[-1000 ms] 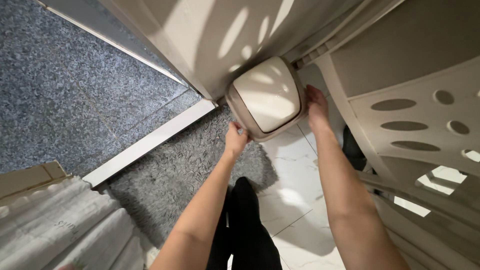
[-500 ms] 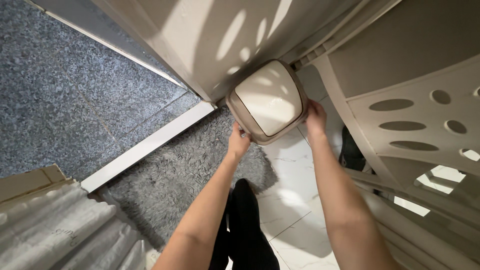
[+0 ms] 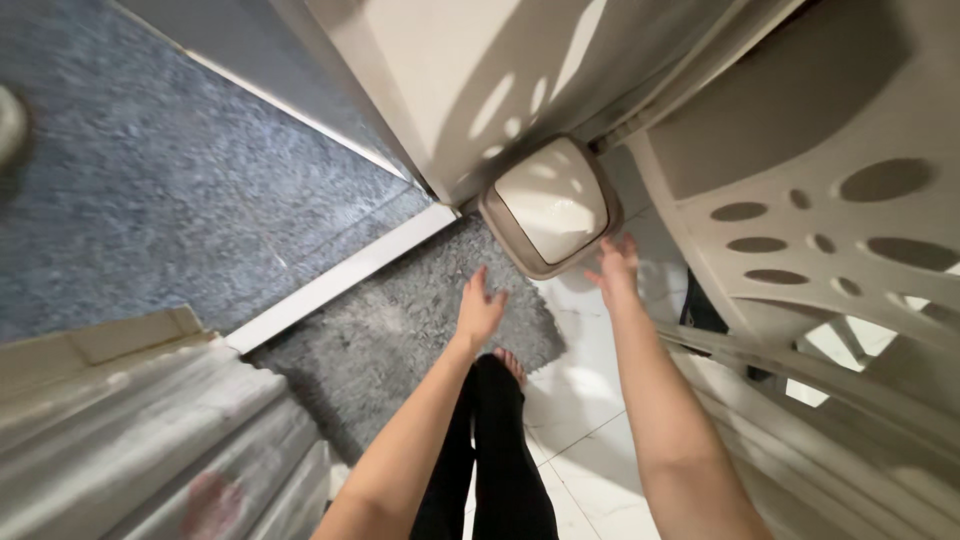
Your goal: The person assembles a beige trash can by attaching the lid to the base, then moves it to a corner. They insert a clear plastic liner into the bin, tucking the edges inside, and close the lid.
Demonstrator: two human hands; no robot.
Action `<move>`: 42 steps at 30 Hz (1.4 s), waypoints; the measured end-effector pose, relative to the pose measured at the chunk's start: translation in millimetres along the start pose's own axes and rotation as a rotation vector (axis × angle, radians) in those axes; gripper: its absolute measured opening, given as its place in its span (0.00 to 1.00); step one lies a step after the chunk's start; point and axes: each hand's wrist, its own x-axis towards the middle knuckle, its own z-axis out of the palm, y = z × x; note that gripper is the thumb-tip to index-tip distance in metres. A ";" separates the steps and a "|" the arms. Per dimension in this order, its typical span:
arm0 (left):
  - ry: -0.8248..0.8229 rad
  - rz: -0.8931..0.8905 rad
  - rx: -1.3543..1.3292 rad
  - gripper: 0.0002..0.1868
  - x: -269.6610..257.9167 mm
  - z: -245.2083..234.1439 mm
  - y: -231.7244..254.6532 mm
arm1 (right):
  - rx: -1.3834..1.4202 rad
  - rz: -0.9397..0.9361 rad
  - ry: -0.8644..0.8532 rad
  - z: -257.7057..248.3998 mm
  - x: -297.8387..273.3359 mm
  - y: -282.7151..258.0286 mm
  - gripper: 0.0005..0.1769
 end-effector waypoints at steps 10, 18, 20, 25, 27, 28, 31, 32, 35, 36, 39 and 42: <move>0.160 0.338 0.060 0.20 -122.1 -85.0 66.1 | 0.085 0.072 -0.294 36.6 -159.1 -64.6 0.26; 0.028 -0.044 0.069 0.18 -284.0 -169.8 174.7 | 0.203 0.141 -0.389 31.7 -312.8 -129.3 0.23; 0.072 -0.053 0.031 0.17 -318.2 -180.2 185.2 | 0.210 0.161 -0.426 24.6 -350.7 -140.6 0.22; 0.323 0.048 -0.082 0.14 -379.3 -189.1 203.0 | 0.147 0.169 -0.520 4.6 -403.9 -168.9 0.18; 0.409 0.045 -0.124 0.13 -409.5 -190.7 217.9 | 0.116 0.181 -0.537 -6.5 -417.0 -177.1 0.15; 0.442 0.038 -0.161 0.13 -426.0 -188.3 227.7 | 0.086 0.163 -0.561 -12.1 -422.5 -182.2 0.14; 0.484 0.005 -0.230 0.14 -481.0 -173.2 251.9 | -0.006 0.103 -0.595 -25.4 -440.4 -191.0 0.12; 0.491 -0.003 -0.246 0.14 -497.0 -170.2 257.6 | -0.049 0.072 -0.596 -25.6 -447.6 -192.9 0.12; 0.486 0.039 -0.324 0.13 -546.0 -158.0 262.5 | -0.177 -0.042 -0.682 -13.5 -478.0 -186.7 0.15; 0.507 0.027 -0.319 0.13 -559.9 -154.9 258.4 | -0.222 -0.082 -0.724 -8.8 -490.1 -181.0 0.16; 0.604 0.012 -0.261 0.13 -595.1 -153.4 234.1 | -0.338 -0.171 -0.826 6.7 -537.7 -155.2 0.15; 0.750 0.008 -0.169 0.12 -633.1 -153.2 194.7 | -0.439 -0.306 -0.978 7.0 -590.7 -123.4 0.15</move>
